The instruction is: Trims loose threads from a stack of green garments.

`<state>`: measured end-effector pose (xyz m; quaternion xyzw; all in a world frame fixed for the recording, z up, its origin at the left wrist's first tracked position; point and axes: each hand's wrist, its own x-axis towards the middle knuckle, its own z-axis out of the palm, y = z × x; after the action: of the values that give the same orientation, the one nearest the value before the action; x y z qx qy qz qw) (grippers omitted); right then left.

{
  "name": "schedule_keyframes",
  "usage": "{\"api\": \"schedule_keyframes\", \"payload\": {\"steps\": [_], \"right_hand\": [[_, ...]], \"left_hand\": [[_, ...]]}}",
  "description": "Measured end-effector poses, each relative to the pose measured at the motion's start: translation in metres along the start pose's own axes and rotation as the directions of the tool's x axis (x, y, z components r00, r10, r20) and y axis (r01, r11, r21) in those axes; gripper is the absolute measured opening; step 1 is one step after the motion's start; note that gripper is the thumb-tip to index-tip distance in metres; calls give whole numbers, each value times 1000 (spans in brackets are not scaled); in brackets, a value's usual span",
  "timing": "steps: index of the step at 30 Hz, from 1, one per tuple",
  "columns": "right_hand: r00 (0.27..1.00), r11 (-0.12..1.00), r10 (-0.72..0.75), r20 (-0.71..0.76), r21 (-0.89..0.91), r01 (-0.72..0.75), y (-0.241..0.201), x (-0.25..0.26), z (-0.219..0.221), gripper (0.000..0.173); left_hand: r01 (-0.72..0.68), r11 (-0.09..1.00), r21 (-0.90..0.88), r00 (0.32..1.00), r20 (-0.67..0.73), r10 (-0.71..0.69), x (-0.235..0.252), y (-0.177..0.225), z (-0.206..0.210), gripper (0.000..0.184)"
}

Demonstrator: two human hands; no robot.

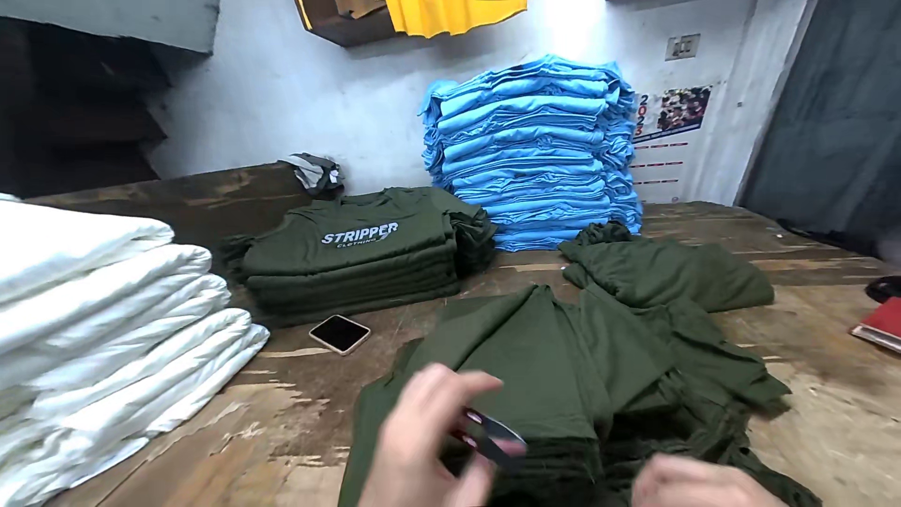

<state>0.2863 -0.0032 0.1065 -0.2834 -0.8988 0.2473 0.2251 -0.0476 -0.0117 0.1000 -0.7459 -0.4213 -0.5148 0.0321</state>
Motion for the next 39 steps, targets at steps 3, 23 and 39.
{"api": "schedule_keyframes", "payload": {"steps": [3,23,39], "right_hand": [[900,999,-41,-434,2,47,-9,33,22,30],[698,930,361,-619,297,-218,-16,45,62,13],[550,996,-66,-833,-92,-20,-4,64,84,41]], "left_hand": [[-140,985,96,985,115,129,-10,9,31,60],[-201,959,199,973,157,171,28,24,43,23],[152,977,-153,922,378,-84,31,9,39,16]]}}
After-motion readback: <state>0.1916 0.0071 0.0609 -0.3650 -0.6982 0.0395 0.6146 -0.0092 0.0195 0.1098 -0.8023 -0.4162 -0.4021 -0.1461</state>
